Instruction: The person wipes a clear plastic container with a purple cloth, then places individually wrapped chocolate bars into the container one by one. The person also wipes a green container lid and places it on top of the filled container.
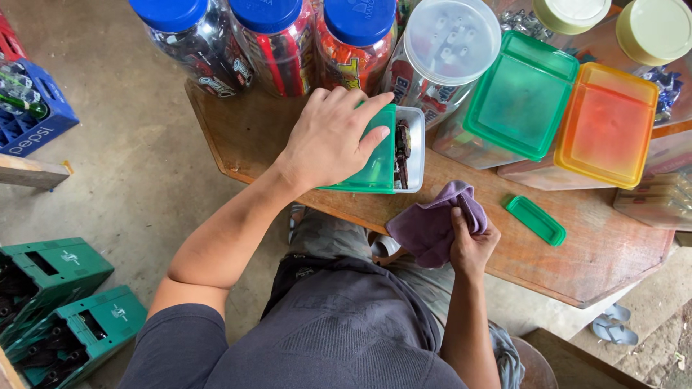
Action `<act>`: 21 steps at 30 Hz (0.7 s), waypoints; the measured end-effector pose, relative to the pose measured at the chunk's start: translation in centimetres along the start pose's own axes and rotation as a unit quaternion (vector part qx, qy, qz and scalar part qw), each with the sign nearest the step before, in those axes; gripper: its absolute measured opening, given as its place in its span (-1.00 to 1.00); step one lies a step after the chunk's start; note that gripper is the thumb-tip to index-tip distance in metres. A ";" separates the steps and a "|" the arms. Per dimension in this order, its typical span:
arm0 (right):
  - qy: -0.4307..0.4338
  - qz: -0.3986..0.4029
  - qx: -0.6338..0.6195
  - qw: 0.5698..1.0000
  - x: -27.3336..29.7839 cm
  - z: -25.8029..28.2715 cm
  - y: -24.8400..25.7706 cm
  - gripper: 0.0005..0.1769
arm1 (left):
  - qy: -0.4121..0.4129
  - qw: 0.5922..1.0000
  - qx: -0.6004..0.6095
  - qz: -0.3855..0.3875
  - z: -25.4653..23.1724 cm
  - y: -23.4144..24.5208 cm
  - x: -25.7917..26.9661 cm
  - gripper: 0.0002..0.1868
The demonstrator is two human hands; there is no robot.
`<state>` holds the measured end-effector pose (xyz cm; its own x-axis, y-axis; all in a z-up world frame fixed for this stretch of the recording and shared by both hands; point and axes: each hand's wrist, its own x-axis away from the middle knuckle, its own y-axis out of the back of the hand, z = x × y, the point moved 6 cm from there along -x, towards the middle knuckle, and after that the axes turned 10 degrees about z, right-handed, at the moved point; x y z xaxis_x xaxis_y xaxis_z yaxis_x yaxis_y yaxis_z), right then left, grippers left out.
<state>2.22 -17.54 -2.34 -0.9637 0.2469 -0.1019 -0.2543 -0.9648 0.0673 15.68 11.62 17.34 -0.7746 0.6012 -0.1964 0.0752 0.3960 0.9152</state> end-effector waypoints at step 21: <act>-0.007 -0.046 0.021 0.999 0.7 1.3 3.4 -0.78 | -0.100 0.994 -0.028 0.032 -2.5 3.4 1.4 0.17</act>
<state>0.55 -20.53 -0.86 -0.9373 0.3351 -0.0954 -0.3440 -0.9337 0.0996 13.25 12.06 21.05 -0.6285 0.7522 -0.1981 0.0809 0.3165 0.9452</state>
